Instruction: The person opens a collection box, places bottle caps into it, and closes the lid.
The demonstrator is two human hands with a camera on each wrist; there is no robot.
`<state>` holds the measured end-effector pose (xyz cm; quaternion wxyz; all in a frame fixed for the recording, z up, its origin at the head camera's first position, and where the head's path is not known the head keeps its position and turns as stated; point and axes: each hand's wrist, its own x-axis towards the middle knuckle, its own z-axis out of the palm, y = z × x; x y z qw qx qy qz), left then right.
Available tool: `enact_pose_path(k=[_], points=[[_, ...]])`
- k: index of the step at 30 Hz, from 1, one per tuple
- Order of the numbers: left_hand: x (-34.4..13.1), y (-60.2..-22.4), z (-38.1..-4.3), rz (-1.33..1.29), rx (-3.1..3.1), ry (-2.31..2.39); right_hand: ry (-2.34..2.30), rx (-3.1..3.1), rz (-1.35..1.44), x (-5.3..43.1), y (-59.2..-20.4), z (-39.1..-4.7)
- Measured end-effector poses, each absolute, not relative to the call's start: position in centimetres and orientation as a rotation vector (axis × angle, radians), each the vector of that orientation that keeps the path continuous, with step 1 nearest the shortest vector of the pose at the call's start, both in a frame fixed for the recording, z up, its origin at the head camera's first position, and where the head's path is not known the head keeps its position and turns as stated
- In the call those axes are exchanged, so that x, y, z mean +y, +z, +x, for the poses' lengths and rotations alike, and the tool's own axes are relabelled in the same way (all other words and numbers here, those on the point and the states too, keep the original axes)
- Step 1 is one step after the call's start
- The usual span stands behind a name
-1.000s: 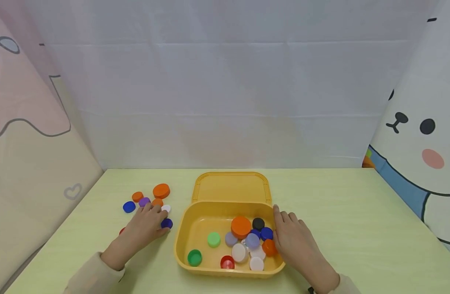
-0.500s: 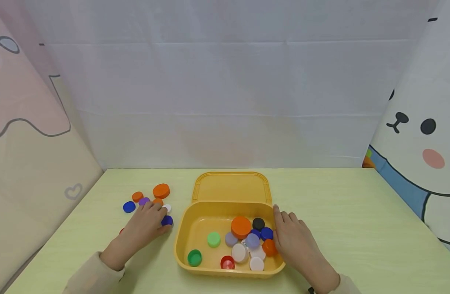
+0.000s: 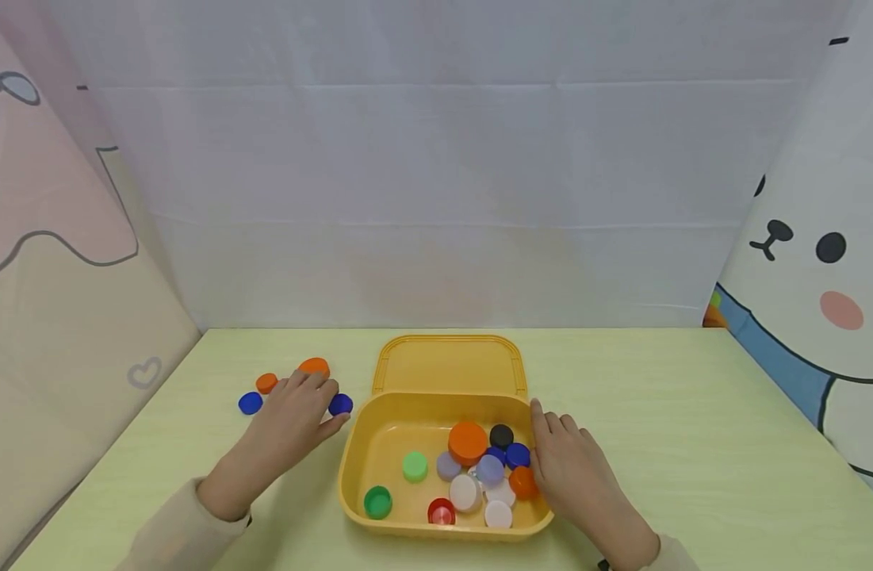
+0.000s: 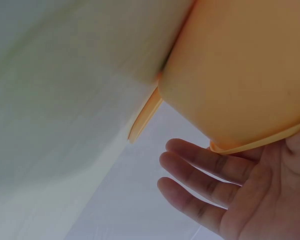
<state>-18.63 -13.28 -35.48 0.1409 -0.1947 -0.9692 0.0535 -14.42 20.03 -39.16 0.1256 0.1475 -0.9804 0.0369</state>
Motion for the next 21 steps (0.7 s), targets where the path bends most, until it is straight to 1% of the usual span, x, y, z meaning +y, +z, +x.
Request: enact_pose_path(k=[8, 21], points=[[-10.5, -34.5, -18.2, -0.622, -2.8, 0.093, 0.114, -2.872, 0.414, 20.2, -39.0, -14.3], [-7.3, -36.3, -17.6, -0.85, -2.614, 0.147, 0.101, -2.872, 0.399, 19.9, -38.9, -14.3]])
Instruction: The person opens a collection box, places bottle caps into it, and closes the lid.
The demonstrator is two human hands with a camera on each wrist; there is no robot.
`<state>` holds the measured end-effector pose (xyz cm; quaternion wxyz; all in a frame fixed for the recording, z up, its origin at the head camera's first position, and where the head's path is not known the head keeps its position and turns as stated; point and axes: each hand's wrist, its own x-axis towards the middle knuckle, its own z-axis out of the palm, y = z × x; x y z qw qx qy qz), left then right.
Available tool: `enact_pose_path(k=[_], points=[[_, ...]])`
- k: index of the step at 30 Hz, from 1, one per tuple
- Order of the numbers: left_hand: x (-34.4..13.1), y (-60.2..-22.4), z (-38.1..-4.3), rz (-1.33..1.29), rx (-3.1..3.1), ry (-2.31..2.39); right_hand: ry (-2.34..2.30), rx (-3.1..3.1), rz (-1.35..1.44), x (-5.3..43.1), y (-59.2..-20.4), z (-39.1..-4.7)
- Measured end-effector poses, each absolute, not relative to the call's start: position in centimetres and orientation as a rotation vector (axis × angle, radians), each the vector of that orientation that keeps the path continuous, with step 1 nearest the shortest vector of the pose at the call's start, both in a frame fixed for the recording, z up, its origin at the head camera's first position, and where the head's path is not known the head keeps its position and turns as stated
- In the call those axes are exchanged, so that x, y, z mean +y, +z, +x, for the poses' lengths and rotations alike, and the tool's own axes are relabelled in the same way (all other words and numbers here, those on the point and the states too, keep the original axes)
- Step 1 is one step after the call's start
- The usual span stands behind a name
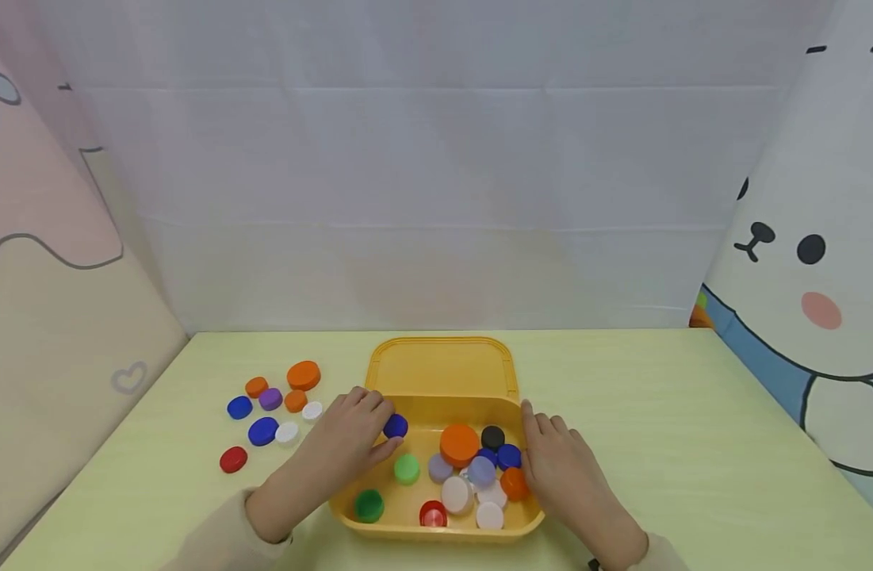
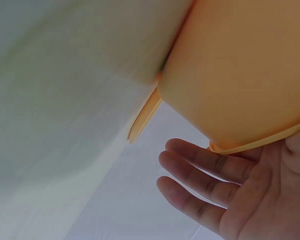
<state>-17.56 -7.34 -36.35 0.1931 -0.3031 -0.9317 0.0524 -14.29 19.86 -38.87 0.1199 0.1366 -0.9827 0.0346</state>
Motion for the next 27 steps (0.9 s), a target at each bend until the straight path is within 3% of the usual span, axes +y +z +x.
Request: enact_pose_path(k=[27], points=[[-6.0, -39.8, -18.0, -0.857, -2.583, 0.468, 0.084, -2.876, 0.405, 19.9, -39.1, -14.4]])
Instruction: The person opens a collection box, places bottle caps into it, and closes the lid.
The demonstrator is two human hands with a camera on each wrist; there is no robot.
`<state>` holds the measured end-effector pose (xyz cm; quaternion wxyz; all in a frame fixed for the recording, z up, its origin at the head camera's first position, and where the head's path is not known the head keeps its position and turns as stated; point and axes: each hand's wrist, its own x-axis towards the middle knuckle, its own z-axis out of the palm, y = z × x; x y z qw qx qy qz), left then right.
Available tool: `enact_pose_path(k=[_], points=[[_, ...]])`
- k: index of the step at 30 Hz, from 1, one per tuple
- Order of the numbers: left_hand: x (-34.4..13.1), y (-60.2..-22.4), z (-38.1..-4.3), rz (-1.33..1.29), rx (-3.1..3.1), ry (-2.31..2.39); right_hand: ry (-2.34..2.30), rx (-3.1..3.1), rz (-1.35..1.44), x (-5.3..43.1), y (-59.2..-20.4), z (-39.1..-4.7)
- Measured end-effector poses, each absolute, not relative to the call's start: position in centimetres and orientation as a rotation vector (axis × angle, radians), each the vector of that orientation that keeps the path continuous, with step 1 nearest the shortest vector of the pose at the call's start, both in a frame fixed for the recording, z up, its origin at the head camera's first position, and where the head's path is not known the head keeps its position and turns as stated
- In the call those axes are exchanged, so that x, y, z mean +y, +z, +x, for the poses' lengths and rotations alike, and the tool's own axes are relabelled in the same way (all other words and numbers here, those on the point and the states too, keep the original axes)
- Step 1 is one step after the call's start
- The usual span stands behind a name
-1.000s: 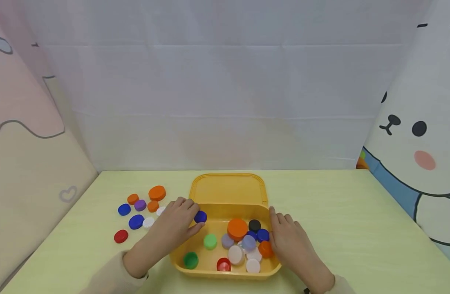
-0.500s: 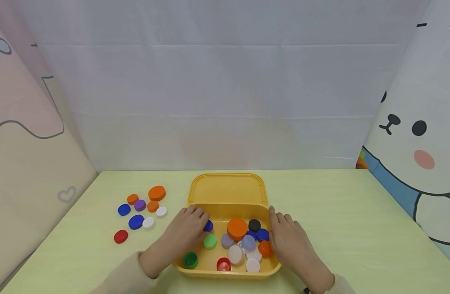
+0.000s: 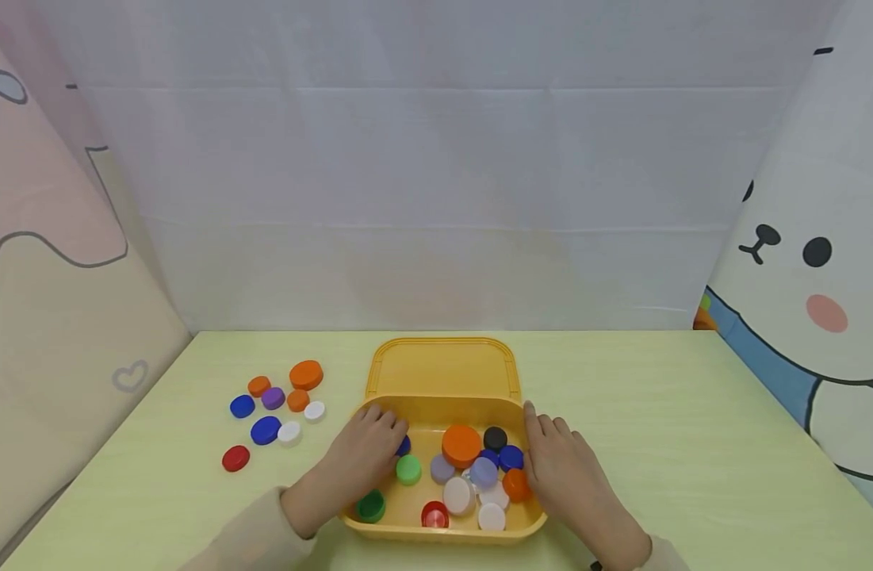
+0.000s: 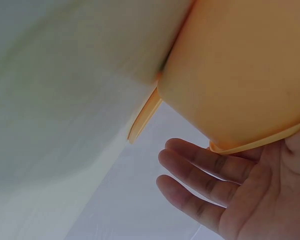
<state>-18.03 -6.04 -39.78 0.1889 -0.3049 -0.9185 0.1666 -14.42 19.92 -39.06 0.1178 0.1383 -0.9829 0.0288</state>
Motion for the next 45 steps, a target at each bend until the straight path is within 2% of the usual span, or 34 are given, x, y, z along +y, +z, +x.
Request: enact_pose_path(k=[12, 23, 33, 40, 45], points=[[-6.2, -40.1, -18.0, -0.864, -2.614, 0.485, 0.092, -2.881, 0.407, 19.9, -38.9, -14.4], [-7.2, -37.6, -17.1, -0.873, -2.695, 0.31, 0.119, -2.884, 0.411, 19.9, -38.9, -14.3], [-10.3, -36.0, -17.1, -0.715, -2.722, -0.002, 0.12, -2.883, 0.411, 20.0, -39.0, -14.5], [-13.4, -35.6, -17.3, -0.554, -2.706, 0.025, 0.121, -2.876, 0.421, 20.1, -39.1, -14.4], [-15.9, -36.5, -17.7, -0.53, -2.592, 0.023, 0.12, -2.87, 0.429, 20.1, -39.1, -14.3]])
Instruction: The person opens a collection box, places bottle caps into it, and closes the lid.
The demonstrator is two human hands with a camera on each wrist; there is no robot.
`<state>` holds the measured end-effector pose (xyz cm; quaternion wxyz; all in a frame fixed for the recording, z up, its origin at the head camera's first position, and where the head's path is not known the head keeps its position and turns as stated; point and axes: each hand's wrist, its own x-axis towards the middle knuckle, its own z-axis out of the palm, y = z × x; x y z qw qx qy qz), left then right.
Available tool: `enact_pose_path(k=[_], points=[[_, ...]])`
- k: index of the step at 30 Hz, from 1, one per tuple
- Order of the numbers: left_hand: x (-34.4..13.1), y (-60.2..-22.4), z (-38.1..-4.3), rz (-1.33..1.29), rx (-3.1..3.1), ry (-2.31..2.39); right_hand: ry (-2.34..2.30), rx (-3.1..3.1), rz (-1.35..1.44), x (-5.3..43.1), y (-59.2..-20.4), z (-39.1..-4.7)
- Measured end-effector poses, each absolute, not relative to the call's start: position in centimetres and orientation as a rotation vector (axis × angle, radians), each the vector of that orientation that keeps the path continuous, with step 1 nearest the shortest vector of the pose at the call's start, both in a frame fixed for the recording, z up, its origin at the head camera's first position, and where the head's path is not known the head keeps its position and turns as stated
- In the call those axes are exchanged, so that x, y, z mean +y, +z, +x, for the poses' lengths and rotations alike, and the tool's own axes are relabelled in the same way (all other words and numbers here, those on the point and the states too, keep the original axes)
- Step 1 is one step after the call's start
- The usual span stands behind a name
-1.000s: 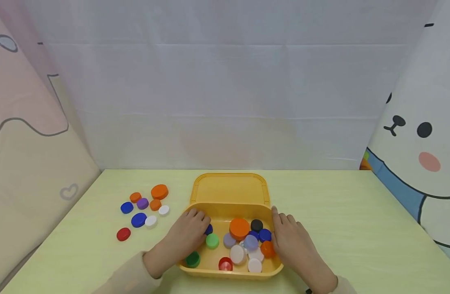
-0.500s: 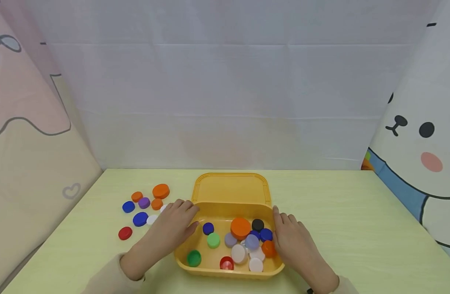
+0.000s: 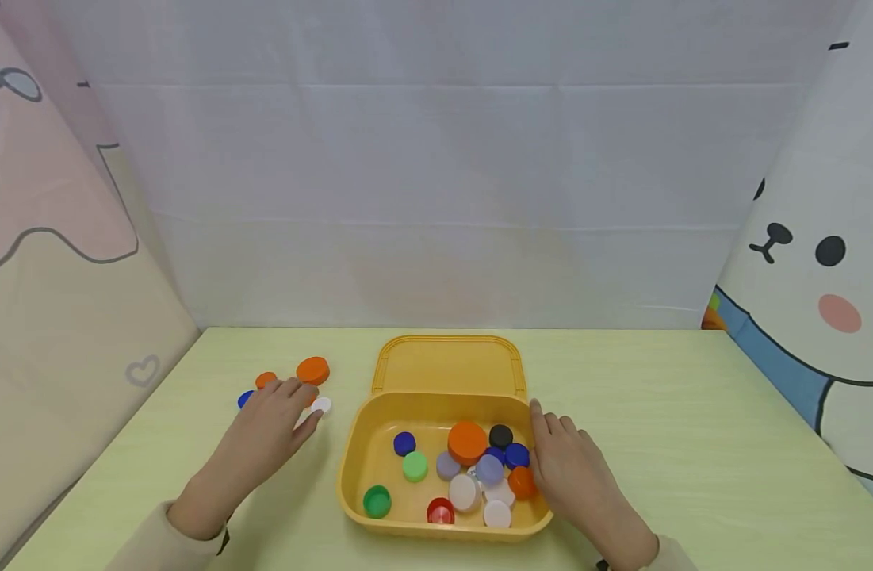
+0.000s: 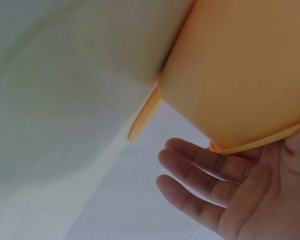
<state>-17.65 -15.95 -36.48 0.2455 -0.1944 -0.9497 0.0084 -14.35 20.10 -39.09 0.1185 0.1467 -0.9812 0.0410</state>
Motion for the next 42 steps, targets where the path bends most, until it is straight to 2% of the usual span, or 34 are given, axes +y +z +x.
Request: enact_pose_path(k=[19, 42], points=[[-22.5, -38.6, -17.1, -0.176, -2.87, 0.088, 0.122, -2.884, 0.42, 20.0, -39.1, -14.3], [-23.4, -39.4, -16.7, -0.056, -3.105, 0.085, 0.127, -2.89, 0.411, 20.0, -39.0, -14.4]])
